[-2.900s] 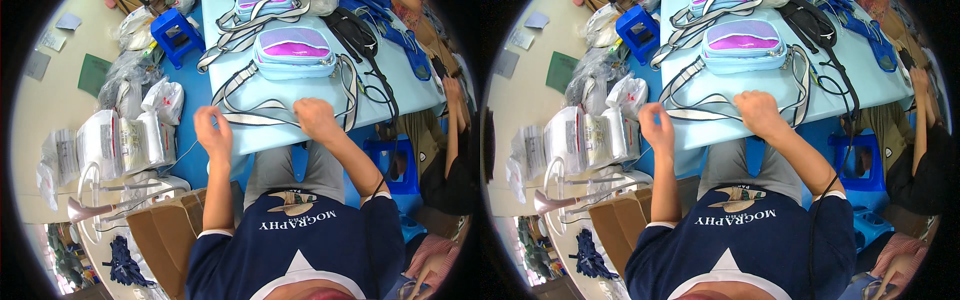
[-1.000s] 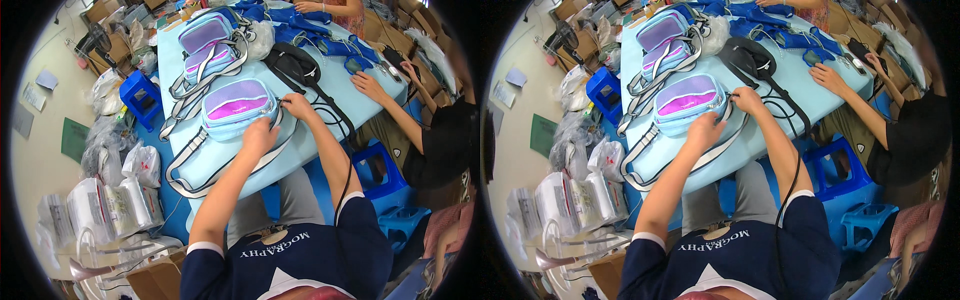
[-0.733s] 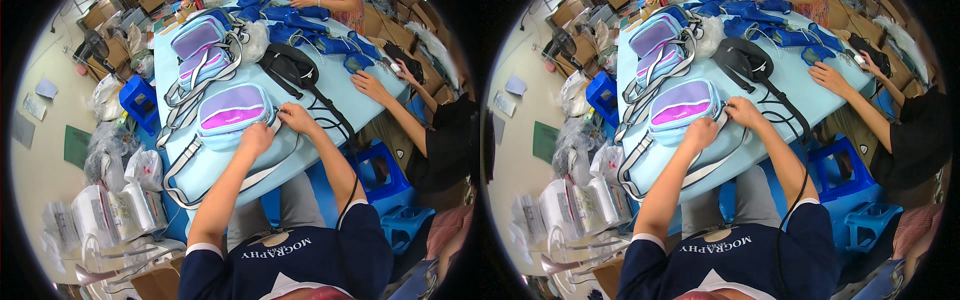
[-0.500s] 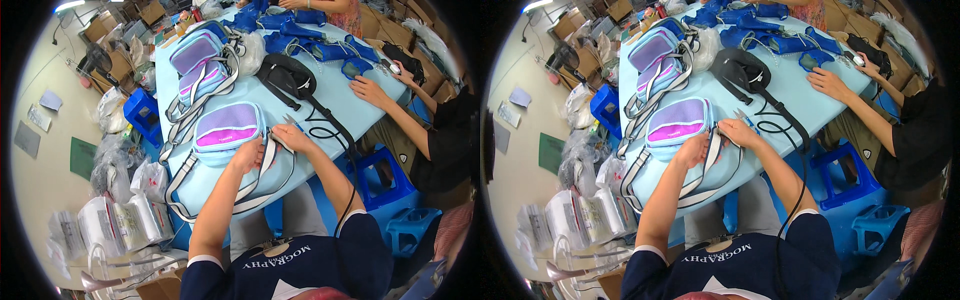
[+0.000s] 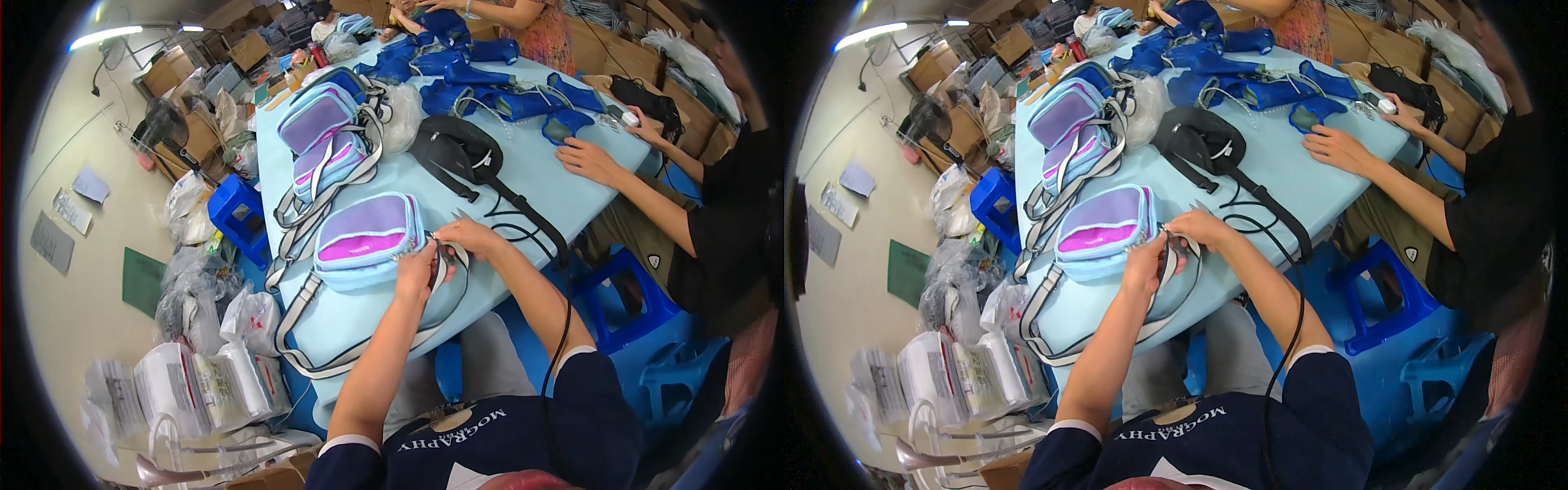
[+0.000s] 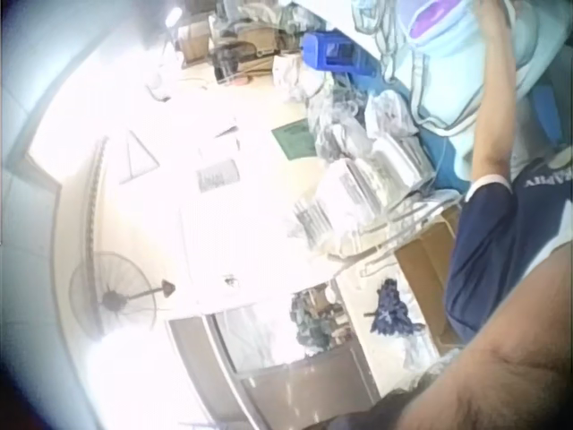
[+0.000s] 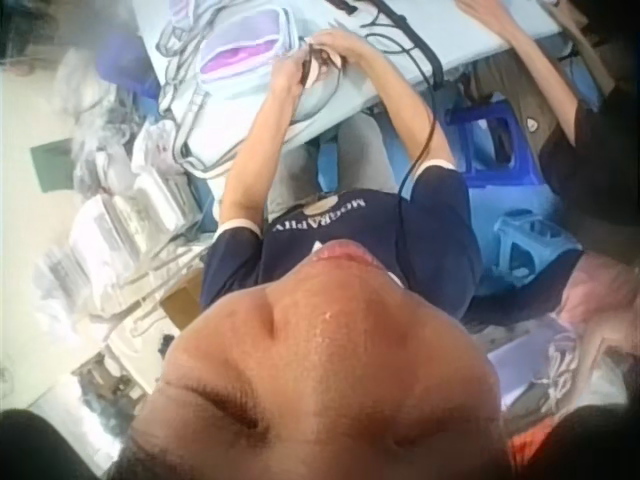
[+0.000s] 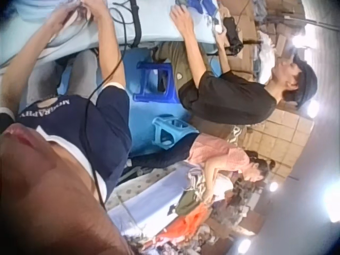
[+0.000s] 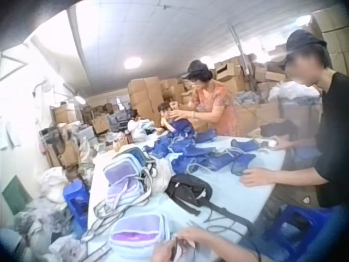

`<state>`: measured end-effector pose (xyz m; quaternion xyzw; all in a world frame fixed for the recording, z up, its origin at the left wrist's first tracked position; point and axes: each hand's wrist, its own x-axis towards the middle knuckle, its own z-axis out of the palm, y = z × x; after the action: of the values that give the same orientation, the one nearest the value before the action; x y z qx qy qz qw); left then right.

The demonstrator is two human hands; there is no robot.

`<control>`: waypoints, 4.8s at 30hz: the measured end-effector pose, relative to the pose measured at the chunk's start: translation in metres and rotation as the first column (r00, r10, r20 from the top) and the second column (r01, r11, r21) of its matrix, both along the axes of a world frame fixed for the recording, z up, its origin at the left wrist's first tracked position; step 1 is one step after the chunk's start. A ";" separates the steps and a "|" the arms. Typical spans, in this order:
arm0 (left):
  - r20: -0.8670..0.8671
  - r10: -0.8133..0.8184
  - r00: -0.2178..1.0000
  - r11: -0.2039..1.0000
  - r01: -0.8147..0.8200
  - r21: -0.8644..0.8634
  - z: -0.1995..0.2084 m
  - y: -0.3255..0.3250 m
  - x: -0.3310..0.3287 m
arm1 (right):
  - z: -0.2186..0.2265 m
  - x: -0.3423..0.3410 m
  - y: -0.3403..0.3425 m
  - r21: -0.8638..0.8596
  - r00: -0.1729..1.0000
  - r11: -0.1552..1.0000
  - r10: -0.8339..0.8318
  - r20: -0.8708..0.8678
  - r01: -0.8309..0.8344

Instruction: Attaching straps and labels to small zippered pouches in a factory setting.

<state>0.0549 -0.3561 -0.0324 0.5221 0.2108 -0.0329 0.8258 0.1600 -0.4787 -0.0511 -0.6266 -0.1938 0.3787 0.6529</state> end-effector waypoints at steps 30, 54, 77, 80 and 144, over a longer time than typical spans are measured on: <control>0.212 -0.090 0.973 0.484 -0.143 0.864 -0.019 0.039 0.016 | 0.002 0.001 0.000 -0.218 0.940 0.974 0.019 0.340 0.059; 0.510 -0.242 0.826 0.150 -0.487 0.860 0.006 0.047 -0.066 | 0.018 -0.039 0.010 -0.453 0.375 0.503 0.253 0.892 0.736; 0.280 -0.261 0.924 -0.206 -0.337 0.919 -0.023 0.010 -0.151 | 0.014 -0.021 -0.006 -0.562 0.638 0.601 0.110 0.763 0.568; 0.329 -0.221 0.918 -0.189 -0.371 0.909 -0.030 0.019 -0.159 | 0.012 -0.025 -0.002 -0.537 0.676 0.642 0.040 0.736 0.547; -0.057 -0.469 0.881 -0.019 0.055 0.998 0.060 0.097 -0.252 | 0.050 0.013 0.119 -0.605 0.720 0.564 0.027 0.693 0.561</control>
<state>-0.1969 -0.2587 0.0276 0.9702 -0.0576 0.0430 0.2312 0.1725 -0.3593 -0.0015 -0.9571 -0.1103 0.0771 0.2567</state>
